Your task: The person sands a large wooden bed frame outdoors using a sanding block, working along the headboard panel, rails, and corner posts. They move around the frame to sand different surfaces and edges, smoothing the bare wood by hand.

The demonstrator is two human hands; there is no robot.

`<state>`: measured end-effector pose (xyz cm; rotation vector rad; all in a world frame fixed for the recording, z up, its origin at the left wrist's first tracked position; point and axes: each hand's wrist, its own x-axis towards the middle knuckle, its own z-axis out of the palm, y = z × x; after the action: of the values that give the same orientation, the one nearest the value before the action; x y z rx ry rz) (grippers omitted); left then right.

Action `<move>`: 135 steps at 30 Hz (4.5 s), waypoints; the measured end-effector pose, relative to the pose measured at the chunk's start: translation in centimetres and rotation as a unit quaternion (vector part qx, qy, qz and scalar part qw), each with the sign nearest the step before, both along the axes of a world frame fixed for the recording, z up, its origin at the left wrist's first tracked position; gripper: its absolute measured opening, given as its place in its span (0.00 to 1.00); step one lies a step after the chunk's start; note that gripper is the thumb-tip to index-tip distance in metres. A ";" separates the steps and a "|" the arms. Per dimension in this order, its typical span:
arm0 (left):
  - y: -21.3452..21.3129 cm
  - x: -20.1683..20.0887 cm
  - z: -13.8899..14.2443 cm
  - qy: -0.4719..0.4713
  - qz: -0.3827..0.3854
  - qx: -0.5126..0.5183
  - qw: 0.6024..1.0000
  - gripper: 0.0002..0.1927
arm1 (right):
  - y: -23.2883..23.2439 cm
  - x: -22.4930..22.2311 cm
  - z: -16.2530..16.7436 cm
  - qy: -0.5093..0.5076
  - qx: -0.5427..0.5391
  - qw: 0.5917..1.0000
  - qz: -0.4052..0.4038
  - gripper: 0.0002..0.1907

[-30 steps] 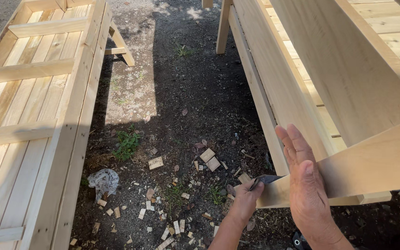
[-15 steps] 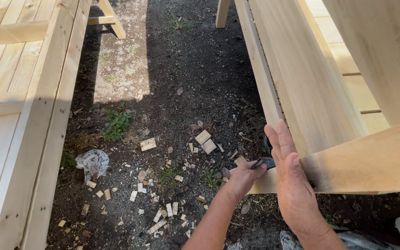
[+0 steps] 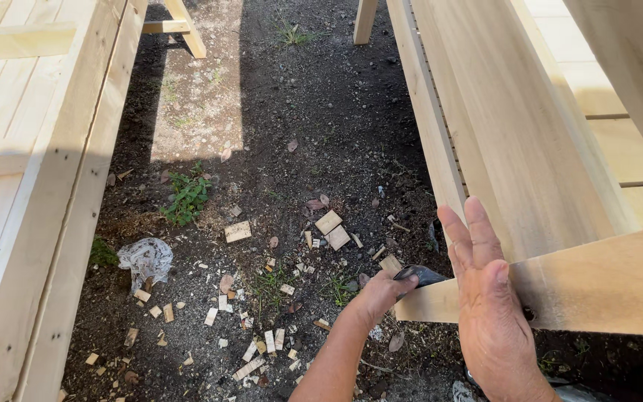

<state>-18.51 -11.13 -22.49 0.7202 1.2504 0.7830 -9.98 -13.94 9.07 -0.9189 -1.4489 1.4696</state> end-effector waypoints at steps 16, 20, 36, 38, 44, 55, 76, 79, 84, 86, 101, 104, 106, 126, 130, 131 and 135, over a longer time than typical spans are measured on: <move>-3.1 5.9 0.6 -0.109 0.313 -0.032 0.943 0.17 | 0.8 -0.2 -1.5 -0.001 0.017 1.000 -0.003 0.51; -2.2 6.2 0.3 -0.081 0.343 -0.132 0.927 0.17 | 0.8 -0.2 -1.7 0.007 0.014 1.000 0.005 0.50; -4.3 7.6 0.3 -0.114 0.401 -0.226 0.881 0.21 | 1.1 -0.2 -1.9 -0.020 0.000 1.000 0.003 0.49; -5.6 8.5 0.9 -0.104 0.408 -0.211 0.882 0.23 | 1.0 -0.3 -1.6 -0.029 0.005 1.000 0.002 0.49; -4.8 8.2 0.8 -0.088 0.362 -0.182 0.910 0.22 | 0.8 -0.4 -1.6 -0.027 -0.001 1.000 0.007 0.49; -6.1 11.8 12.5 -0.118 0.420 0.143 0.889 0.27 | -0.8 0.5 -0.3 -0.035 0.031 0.998 0.040 0.47; -3.7 4.9 14.0 -0.085 0.280 -0.078 0.953 0.19 | -1.4 1.6 1.4 0.086 0.114 0.990 -0.015 0.45; -4.2 6.7 16.1 -0.172 0.266 0.047 0.947 0.19 | -1.5 1.5 1.5 0.094 0.103 0.990 -0.031 0.45; -4.3 6.7 17.4 -0.173 0.294 0.063 0.938 0.18 | -1.1 1.9 1.5 0.113 0.105 0.988 -0.020 0.46; -3.8 5.2 16.9 -0.133 0.291 0.003 0.947 0.18 | -1.1 2.3 1.7 0.107 0.103 0.989 -0.023 0.46; -3.3 9.1 18.3 -0.200 0.441 -0.011 0.875 0.20 | -1.7 3.4 7.3 0.117 0.124 0.985 -0.011 0.44; -3.4 10.3 18.7 -0.169 0.443 -0.036 0.880 0.22 | -2.0 3.1 8.0 0.134 0.112 0.985 -0.010 0.44; -4.5 13.2 20.4 -0.181 0.478 0.104 0.853 0.23 | -2.2 3.1 8.4 0.139 0.099 0.985 -0.010 0.44; -6.2 10.3 21.3 -0.163 0.456 0.029 0.874 0.23 | -2.1 2.4 10.1 0.050 0.066 0.996 0.009 0.43; -5.6 9.9 21.3 -0.196 0.429 -0.187 0.862 0.24 | -2.2 2.3 10.5 0.051 0.071 0.996 0.010 0.43; -5.9 10.9 21.6 -0.203 0.462 -0.095 0.858 0.23 | -2.2 2.2 10.5 0.047 0.066 0.997 0.009 0.43; -7.0 14.4 21.8 -0.140 0.486 0.186 0.843 0.23 | -2.4 2.1 10.6 0.046 0.084 0.995 0.014 0.42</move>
<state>-4.07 -18.11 -0.72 0.1946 1.1641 1.9368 -7.86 -16.35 19.62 -0.7217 -1.4969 1.3689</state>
